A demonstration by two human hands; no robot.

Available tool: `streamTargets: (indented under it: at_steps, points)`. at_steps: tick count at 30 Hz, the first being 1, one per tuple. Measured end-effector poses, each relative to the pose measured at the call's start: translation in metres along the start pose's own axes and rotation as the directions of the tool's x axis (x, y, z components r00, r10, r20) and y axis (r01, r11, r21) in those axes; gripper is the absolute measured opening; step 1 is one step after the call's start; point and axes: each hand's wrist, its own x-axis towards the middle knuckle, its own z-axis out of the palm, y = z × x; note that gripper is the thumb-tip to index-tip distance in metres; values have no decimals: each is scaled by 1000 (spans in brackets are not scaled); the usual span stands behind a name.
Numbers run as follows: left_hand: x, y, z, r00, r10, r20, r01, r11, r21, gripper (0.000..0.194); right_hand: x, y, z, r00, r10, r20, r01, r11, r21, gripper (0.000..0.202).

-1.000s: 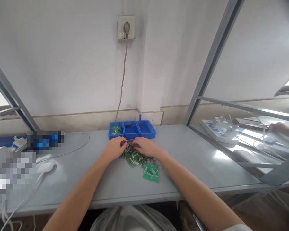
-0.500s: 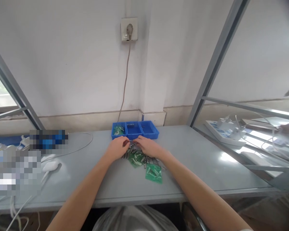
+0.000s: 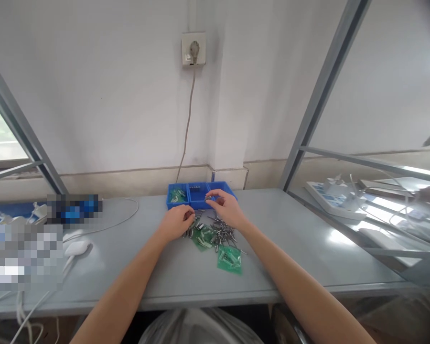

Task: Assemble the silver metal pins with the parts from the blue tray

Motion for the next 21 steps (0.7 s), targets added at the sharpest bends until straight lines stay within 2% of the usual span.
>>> streamTargets:
  at_steps: [4, 7, 14, 21]
  points:
    - [0, 0, 3, 1000, 11, 10, -12, 1000, 6, 17, 1, 2, 0, 989, -133, -67, 126, 987, -98, 24]
    - [-1, 1, 3, 1000, 11, 19, -11, 1000, 4, 17, 0, 2, 0, 969, -234, -74, 219, 960, -174, 21]
    - [-1, 1, -1, 1000, -9, 7, 9, 1000, -12, 20, -2, 1, 2, 970, -241, -12, 233, 946, -225, 21]
    - [-1, 1, 3, 999, 11, 51, -11, 1000, 0, 19, -2, 6, 4, 968, -250, 23, 248, 941, -231, 20]
